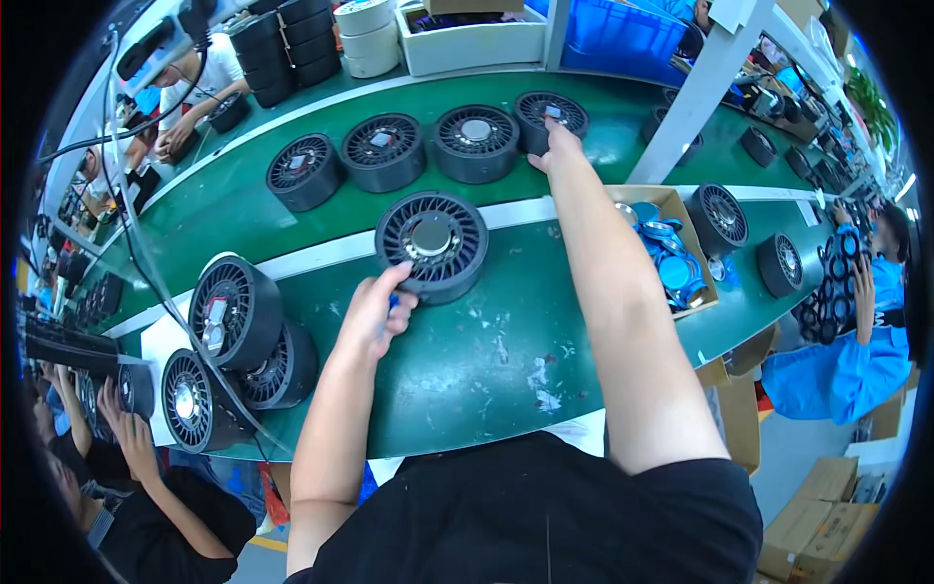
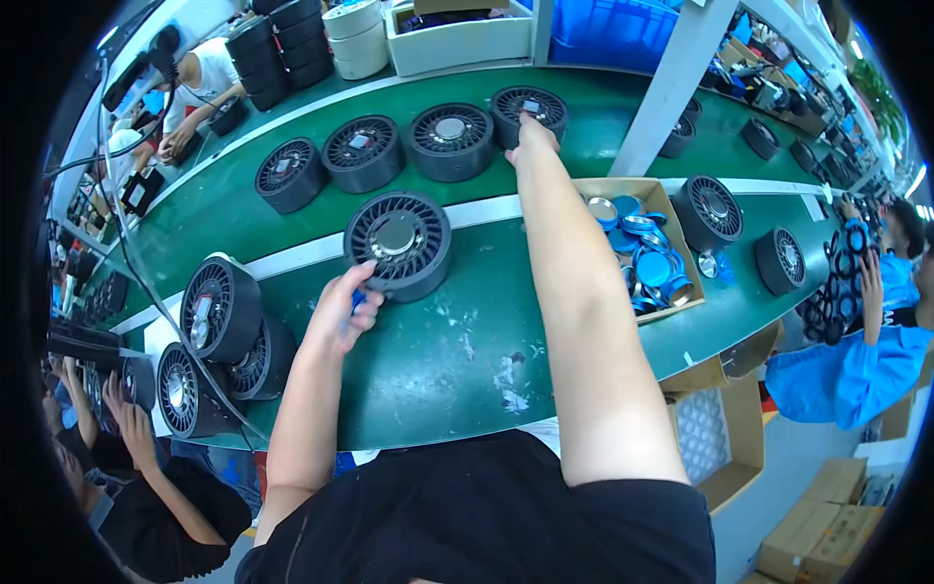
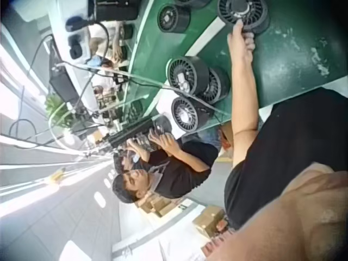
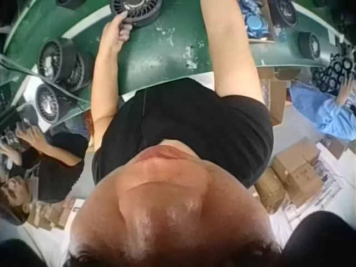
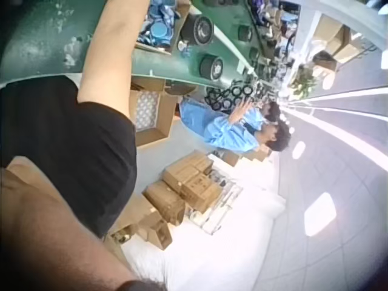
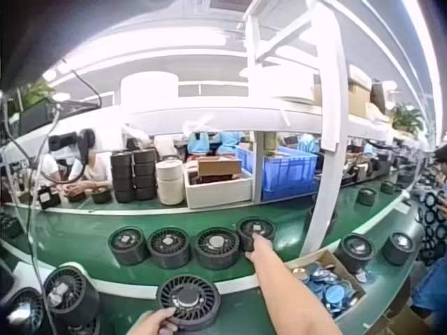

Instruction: Assembling components and covers onto motor housings at a manual assembly station.

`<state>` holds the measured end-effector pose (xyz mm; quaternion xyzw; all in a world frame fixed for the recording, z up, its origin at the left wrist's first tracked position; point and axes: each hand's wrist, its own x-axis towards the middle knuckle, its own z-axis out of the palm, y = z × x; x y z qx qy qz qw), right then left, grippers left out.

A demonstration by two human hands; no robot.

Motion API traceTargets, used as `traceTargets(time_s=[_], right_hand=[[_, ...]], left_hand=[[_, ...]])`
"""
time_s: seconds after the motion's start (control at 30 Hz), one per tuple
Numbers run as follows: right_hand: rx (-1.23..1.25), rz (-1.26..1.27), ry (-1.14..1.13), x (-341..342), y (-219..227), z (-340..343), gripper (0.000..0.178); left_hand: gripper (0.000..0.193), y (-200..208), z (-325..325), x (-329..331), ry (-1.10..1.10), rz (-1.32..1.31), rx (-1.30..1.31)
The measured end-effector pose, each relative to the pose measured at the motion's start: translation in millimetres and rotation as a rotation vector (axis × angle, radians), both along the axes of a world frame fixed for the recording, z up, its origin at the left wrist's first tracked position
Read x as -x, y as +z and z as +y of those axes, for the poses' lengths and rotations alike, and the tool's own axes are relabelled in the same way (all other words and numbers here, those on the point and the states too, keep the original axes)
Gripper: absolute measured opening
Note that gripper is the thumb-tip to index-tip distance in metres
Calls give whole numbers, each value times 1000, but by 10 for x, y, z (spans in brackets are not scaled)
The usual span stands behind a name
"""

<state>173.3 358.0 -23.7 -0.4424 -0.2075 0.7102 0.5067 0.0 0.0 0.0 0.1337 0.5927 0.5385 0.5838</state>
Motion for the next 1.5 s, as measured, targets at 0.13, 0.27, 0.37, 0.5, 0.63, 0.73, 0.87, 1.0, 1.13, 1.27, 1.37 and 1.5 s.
traceTargets(time_s=[0.13,0.27,0.37,0.5,0.63,0.73,0.87,1.0,1.13,1.27,1.37,1.5], right_hand=[[50,-110,-8,-105,93,183,51],[-69,162,32,-391,936,-382,36],[-137,72,193,-723,1360,-959,35],[-197,-27,515,-1255,1348,-1749,37],[-78,-236,740,-1360,1162,-2573,44],[-38,-315,877,-1343,815,-2935,52],[-452,-813,1028,-1299,684,-3133,42],[-1153,-1250,677,-1513,826,-2565,22],[-1059,-1807,450,-1928,760,-1840,22],[-1457,-1727,533,-1939,512,-1622,22],[-1360,-1841,716,-1944,539,-1551,20],[-1099,-1609,442,-1904,792,-1761,15]], left_hand=[[36,-13,447,5,56,-164,28],[39,-94,918,-74,33,-287,29],[38,-155,1382,-141,57,-299,-22],[38,-202,2028,-191,26,-209,-79],[39,-155,2177,-106,-124,-240,-77],[45,61,1973,-116,-231,58,-52],[40,448,1048,-173,-210,278,-297],[39,550,4,-66,126,383,-336],[37,293,-659,17,166,314,-358],[36,145,-1044,-172,167,254,-246],[34,161,-999,-318,85,421,-125],[37,99,-888,-304,-69,681,-153]])
